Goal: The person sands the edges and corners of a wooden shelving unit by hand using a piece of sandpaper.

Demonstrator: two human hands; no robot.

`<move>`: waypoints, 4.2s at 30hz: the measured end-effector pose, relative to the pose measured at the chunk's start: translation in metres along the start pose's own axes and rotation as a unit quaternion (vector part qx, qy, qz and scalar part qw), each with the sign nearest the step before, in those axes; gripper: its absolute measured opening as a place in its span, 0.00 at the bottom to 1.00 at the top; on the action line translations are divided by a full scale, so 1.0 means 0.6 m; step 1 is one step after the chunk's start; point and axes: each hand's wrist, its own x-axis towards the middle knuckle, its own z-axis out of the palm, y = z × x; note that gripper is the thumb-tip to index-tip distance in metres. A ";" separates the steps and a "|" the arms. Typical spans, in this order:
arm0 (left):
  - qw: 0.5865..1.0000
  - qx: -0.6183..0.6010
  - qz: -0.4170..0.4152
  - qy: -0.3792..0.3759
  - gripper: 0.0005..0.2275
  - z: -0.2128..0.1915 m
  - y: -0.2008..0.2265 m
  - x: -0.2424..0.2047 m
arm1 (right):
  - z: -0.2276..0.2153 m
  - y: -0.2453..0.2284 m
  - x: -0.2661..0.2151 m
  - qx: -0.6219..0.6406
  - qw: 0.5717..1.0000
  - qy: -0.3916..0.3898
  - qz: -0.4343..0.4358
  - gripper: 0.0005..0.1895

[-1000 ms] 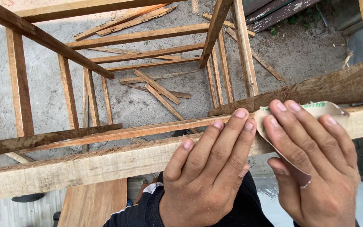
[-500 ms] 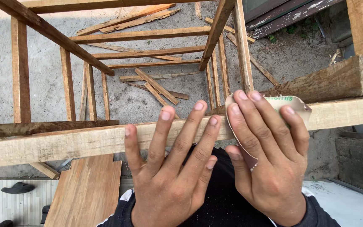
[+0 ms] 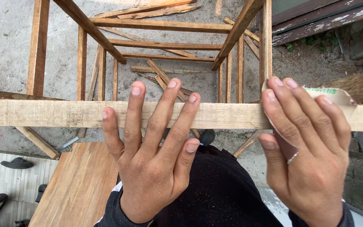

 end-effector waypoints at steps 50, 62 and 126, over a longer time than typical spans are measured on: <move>0.985 -0.081 0.032 0.151 0.18 0.036 -0.091 -0.011 | 0.032 -0.105 0.027 -0.040 0.999 0.010 0.036 0.19; 0.972 -0.052 0.055 0.223 0.19 0.055 -0.104 -0.003 | 0.046 -0.107 0.025 0.011 1.000 -0.001 -0.017 0.20; 0.991 -0.053 0.037 0.115 0.17 0.038 -0.062 -0.008 | 0.090 -0.040 -0.007 0.070 0.992 0.037 -0.096 0.18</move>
